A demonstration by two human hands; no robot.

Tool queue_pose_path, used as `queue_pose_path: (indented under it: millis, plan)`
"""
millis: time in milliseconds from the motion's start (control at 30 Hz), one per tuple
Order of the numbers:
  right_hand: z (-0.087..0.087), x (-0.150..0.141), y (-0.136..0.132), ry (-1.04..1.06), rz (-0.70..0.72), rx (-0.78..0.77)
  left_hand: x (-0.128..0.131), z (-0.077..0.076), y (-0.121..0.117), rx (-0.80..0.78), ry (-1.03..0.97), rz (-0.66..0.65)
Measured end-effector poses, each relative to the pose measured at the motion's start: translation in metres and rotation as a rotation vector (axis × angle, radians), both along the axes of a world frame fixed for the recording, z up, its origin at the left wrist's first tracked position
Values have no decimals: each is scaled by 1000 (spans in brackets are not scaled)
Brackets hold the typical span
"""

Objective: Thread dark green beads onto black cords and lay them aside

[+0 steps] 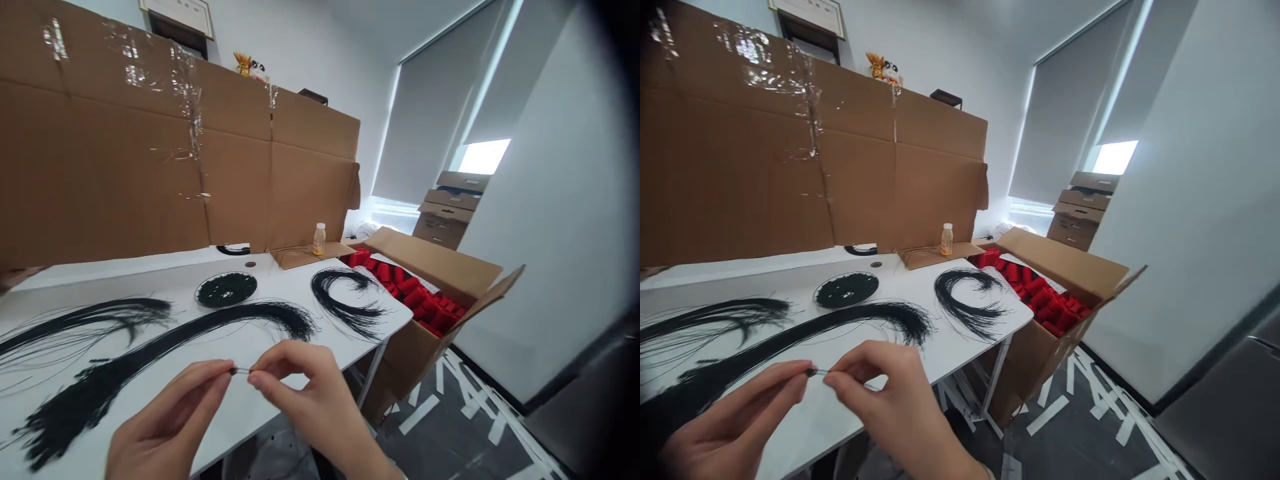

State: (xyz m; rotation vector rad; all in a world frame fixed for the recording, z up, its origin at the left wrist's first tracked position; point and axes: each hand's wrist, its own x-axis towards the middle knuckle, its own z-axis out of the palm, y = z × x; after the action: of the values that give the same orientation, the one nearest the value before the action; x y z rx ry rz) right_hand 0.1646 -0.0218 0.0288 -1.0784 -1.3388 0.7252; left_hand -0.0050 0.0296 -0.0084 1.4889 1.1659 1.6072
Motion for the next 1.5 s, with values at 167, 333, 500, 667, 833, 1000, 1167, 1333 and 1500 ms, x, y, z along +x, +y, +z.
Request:
queue_pose_path:
  millis: [167,333,500,667,833,1000,1167,1333,1500]
  plan:
    - [2,3,-3,-29,33,-7,7,15,-13,-63,-100,-134]
    - [3,6,-6,-121,26,-6,12,19,-18,-47,-161,-126]
    - [2,5,-7,-218,4,12,15,24,-21,-13,-180,-183]
    - [2,4,-9,-245,10,20,14,25,-22,0,-155,-182]
    - [4,4,-9,-252,9,29,11,25,-25,-15,-93,-172]
    - [3,5,-12,-292,14,45,12,25,-26,27,-88,-175]
    - [2,5,-12,-309,12,57,12,24,-25,36,-77,-166]
    - [3,4,-11,-291,0,42,12,25,-26,39,-78,-167]
    - [4,2,-11,-299,13,48,11,26,-27,13,-54,-158]
